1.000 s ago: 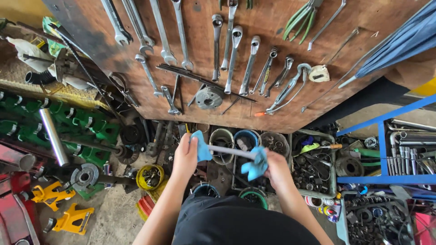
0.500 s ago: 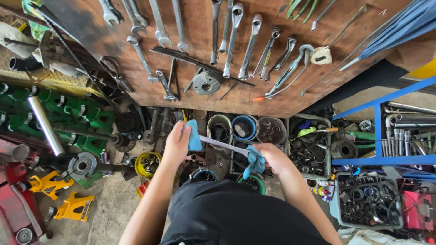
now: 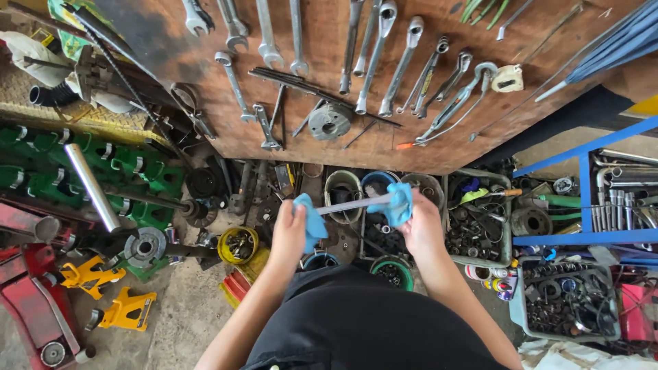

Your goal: The person wipes several wrenches with a blue cloth in a workshop. They pick up each wrench from a wall-mounted tool rack, wipe it thoroughly, and return it to the rack.

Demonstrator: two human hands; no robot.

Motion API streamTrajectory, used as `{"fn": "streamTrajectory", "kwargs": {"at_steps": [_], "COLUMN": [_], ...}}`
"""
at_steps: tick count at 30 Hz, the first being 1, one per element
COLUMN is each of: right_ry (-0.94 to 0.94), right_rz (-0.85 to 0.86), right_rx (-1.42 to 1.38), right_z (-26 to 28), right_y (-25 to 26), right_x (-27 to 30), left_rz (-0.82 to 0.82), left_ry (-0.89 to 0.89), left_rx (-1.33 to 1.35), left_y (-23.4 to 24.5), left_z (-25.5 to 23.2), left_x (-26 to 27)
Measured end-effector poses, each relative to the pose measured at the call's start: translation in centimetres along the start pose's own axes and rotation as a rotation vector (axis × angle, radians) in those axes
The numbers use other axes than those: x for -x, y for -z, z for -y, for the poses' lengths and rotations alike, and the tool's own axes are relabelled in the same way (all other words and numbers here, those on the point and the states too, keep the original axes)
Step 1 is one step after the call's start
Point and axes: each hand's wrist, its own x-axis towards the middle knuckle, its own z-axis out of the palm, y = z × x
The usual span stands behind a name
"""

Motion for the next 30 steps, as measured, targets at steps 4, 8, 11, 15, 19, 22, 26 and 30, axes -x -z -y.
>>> {"fn": "streamTrajectory", "kwargs": {"at_steps": [4,8,11,15,19,22,26,30], "right_ry": [-0.307,-0.047,0.148,0.088,-0.021,0.126,0.1,0.025], "right_rz": [-0.037,-0.037,0.114,0.206,0.156,0.212,0.14,0.281], "right_rx": [0.15,-0.158,-0.432,-0.475,-0.272,-0.326,-0.053,-0.019], "right_z": [0.4,-1.3,-1.6,-3.2,-2.9,-6.8,-9.0,-11.7], "right_y": [-2.0,-4.3,-5.6,-6.1,-11.7,-10.6,-12.6,-12.5], "right_x": [0.4,-0.2,-0.8,-1.6,1.2,0.4,1.7,2.2], "left_rz": [0.0,-0.017,-0.079,-0.117,-0.08,-0.003,0.07,0.115], "left_ry": [-0.022,-0.152,-0.191,-0.159,-0.071,-0.086,-0.12,-0.218], "left_rx": [0.054,-0.012,0.026,0.139,0.075,-0.01,0.013,-0.056], "left_y": [3.9,4.7,4.8,5.5,5.7,5.3,5.3,5.6], "left_z": [-1.6,-2.4,-3.7,-4.5,-6.6,-6.7,-6.3,-5.8], "left_x": [-0.9,-1.4,-1.6,-1.0,1.0,2.0,2.1,2.4]}}
